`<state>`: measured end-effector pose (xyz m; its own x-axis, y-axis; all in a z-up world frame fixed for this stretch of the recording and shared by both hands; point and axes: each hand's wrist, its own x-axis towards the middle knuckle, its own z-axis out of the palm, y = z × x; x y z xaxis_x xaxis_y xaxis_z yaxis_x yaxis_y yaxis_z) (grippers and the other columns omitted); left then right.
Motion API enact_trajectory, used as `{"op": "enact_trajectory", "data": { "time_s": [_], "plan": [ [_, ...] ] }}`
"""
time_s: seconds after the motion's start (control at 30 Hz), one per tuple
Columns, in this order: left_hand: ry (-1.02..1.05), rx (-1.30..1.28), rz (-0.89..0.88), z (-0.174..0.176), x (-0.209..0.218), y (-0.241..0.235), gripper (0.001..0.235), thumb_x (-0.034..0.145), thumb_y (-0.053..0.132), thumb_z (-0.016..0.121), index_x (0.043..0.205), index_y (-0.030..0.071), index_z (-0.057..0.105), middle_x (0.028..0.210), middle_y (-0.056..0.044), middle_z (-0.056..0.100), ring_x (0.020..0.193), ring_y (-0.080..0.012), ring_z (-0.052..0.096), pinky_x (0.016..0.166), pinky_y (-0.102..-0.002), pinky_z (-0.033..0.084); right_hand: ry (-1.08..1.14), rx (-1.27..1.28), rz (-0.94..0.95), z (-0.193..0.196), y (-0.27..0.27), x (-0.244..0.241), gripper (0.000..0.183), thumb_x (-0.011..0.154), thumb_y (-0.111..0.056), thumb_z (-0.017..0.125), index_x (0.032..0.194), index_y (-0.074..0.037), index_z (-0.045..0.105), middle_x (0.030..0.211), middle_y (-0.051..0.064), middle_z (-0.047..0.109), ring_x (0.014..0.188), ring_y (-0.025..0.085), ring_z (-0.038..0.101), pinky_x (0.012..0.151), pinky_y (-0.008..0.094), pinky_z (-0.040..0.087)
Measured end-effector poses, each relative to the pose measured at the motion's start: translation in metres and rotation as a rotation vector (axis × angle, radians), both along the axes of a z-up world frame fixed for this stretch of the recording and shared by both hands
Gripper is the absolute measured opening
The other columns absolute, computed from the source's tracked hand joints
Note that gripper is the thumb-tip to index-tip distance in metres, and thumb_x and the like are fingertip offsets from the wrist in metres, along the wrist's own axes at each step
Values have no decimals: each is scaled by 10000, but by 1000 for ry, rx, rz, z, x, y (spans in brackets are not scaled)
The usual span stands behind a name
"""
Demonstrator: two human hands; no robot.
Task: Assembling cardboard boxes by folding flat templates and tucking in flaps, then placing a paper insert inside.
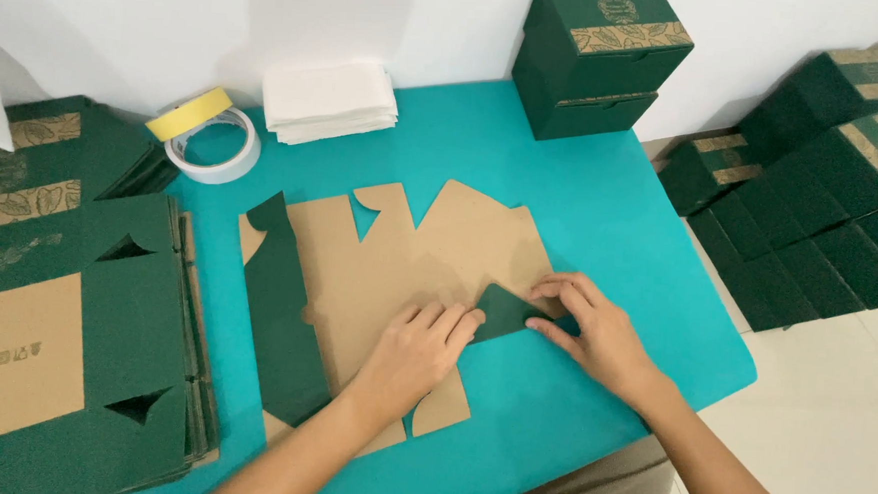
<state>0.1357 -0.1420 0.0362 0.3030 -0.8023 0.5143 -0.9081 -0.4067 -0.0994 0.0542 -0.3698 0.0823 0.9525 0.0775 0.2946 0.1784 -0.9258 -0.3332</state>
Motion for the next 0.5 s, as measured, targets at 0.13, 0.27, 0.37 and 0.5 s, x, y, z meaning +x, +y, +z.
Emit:
{"op": "enact_trajectory", "data": {
  "time_s": [0.13, 0.27, 0.37, 0.5],
  "plan": [
    [26, -39, -68, 14, -5, 0, 169, 1044, 207, 465, 1134, 134, 588, 999, -27, 565, 899, -188, 604, 738, -309, 496, -50, -42, -33, -11, 2, -8, 210, 877, -187, 730, 1003, -116, 578, 1030, -4, 569, 941, 202, 692, 794, 403, 626],
    [122, -56, -138, 18, -3, 5, 106, 999, 132, 535, 1030, 126, 637, 991, -22, 604, 929, -186, 614, 762, -314, 503, -63, -92, -94, -6, 10, -18, 92, 906, -179, 697, 972, -134, 651, 951, -51, 604, 890, 136, 711, 748, 298, 616],
    [242, -35, -133, 14, -2, 9, 182, 910, 102, 573, 1069, 107, 661, 1063, -12, 649, 980, -179, 606, 849, -321, 479, -57, -74, -126, -16, 11, -30, 182, 874, -125, 671, 1055, -120, 690, 1077, -17, 654, 947, 148, 703, 777, 287, 599],
    [352, -37, -121, 14, 0, 9, 249, 862, 104, 582, 1092, 81, 675, 1132, -20, 700, 1037, -185, 614, 909, -333, 472, -103, -73, -130, -19, 19, -39, 324, 796, -51, 672, 1117, -46, 715, 1211, 74, 691, 1149, 200, 652, 918, 305, 548]
  ]
}}
